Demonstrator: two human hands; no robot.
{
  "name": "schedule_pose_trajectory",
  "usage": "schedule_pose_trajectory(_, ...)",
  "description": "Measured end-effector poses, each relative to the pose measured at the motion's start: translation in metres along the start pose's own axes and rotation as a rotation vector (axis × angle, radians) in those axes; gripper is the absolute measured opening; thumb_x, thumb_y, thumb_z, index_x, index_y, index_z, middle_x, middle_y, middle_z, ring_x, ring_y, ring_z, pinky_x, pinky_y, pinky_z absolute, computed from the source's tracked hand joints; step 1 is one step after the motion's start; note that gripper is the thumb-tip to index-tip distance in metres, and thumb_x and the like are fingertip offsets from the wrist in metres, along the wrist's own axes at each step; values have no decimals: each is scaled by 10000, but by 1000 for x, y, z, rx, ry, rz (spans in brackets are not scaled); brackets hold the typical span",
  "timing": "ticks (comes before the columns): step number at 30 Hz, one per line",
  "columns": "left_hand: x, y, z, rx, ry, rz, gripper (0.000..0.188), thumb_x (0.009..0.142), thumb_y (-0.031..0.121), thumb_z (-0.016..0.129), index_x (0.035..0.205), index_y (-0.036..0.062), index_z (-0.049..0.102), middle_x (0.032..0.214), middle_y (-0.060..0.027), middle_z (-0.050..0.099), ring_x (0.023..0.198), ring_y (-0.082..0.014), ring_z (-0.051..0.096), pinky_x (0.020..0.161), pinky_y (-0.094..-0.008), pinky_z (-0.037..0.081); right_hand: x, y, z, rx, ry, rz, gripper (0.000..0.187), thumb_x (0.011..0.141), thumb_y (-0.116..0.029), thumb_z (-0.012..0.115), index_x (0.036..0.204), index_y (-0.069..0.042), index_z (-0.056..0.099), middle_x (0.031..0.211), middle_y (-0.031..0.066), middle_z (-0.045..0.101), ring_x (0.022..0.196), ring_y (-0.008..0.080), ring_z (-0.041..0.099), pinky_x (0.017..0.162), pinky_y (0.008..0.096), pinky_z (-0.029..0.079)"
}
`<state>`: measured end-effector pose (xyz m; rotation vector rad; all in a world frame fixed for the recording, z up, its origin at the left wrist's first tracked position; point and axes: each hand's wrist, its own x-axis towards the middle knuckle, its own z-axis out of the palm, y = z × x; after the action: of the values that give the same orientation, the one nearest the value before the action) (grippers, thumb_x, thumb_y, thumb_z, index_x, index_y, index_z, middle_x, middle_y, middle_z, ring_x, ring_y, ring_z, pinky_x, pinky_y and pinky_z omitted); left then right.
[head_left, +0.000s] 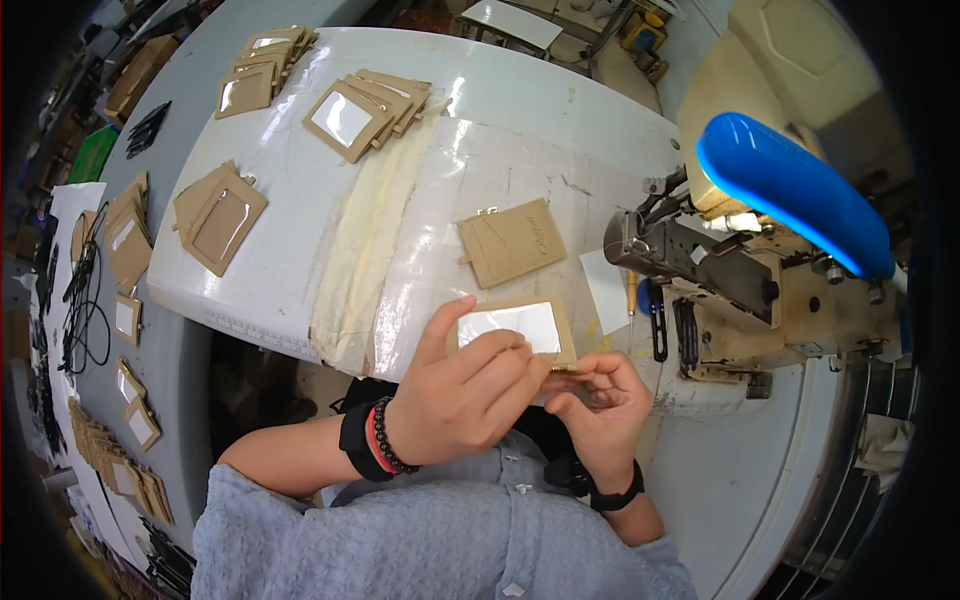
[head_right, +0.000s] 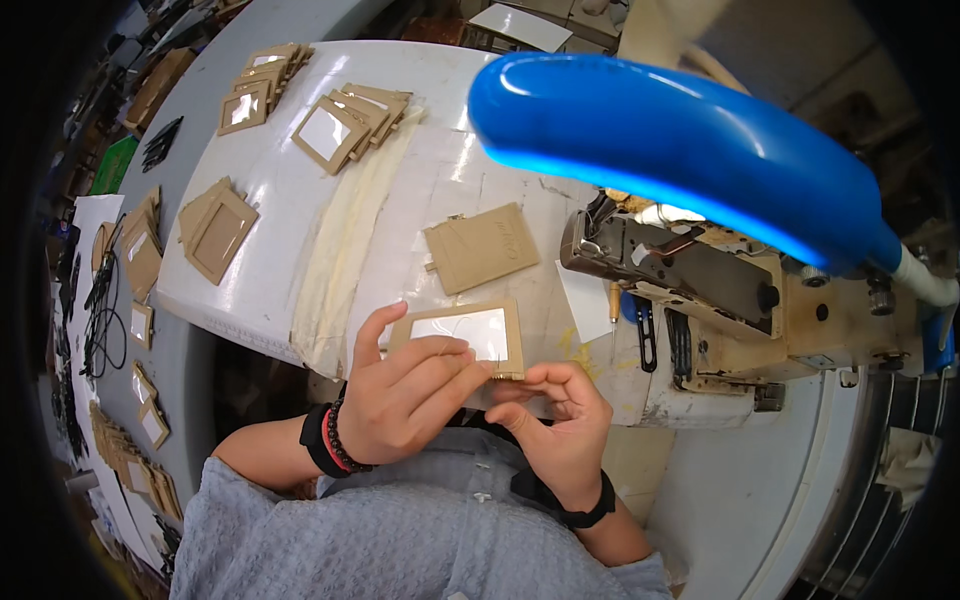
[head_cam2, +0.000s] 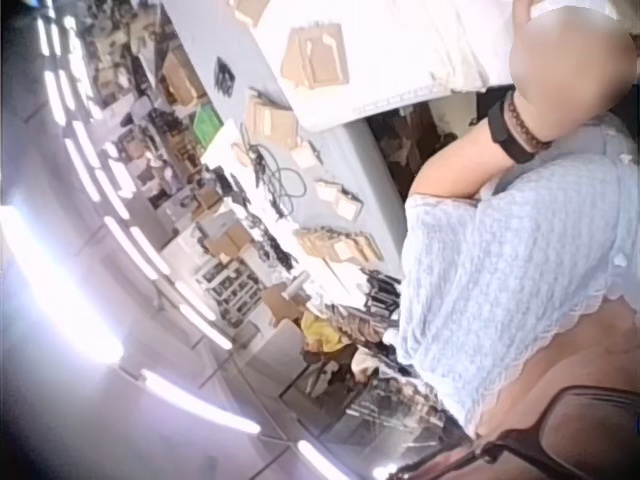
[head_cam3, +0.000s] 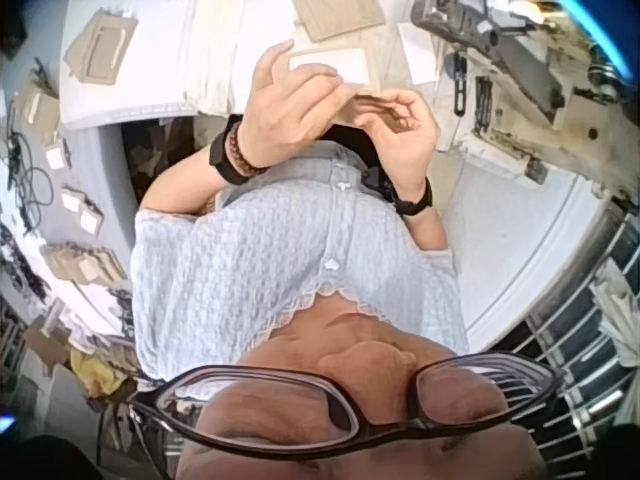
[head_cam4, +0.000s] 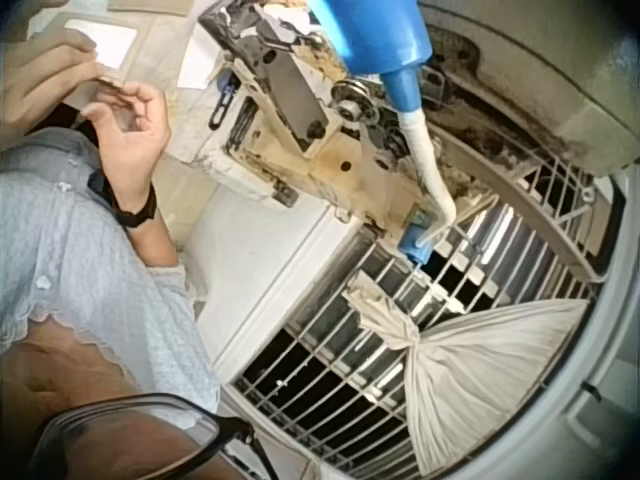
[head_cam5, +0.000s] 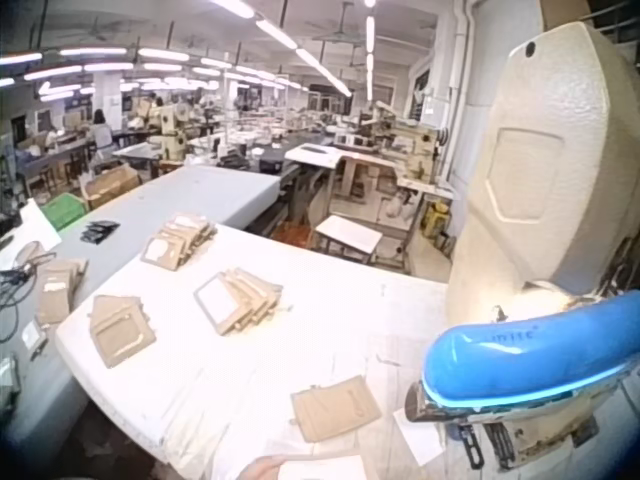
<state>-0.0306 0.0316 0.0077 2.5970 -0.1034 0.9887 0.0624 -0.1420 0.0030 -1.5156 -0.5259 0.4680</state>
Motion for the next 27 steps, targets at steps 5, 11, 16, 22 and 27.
schedule_pose_trajectory(5,-1,-16,-2,-57,-73,-113,222,752,4,668,943,106,716,856,6,644,883,-164,659,1074,-529,355,-3,-30,-23,-471,92,-394,443,835,-400,816,957,-3,660,1117,186,658,1008,259,618,857,360,490)
schedule_pose_trajectory(11,-8,-20,1,-88,-164,-144,238,738,-39,659,919,109,701,850,5,619,861,-178,626,1091,-534,337,-31,-96,-23,706,-599,-295,310,908,-331,772,980,-51,662,748,107,650,574,187,535,532,319,372)
schedule_pose_trajectory(16,-5,-16,4,-75,-219,-132,259,726,-49,667,925,114,702,866,-1,615,899,-185,623,1104,-540,324,-16,-111,-16,774,-1035,-396,338,941,-413,694,1226,-232,681,755,97,651,499,155,467,488,317,279)
schedule_pose_trajectory(22,-3,-13,8,-68,-281,-143,304,701,-76,673,927,124,708,869,-1,620,931,-191,627,1120,-544,304,-15,-126,-9,950,-957,-359,254,1018,-353,578,1211,-236,696,629,44,506,491,153,437,477,308,252)
schedule_pose_trajectory(27,-4,-9,8,-63,-281,-141,290,706,-65,652,937,105,696,858,-4,601,905,-193,618,1111,-589,307,-16,-127,-11,958,-907,-432,233,975,-342,645,1161,-226,724,594,22,456,469,136,409,461,291,221)
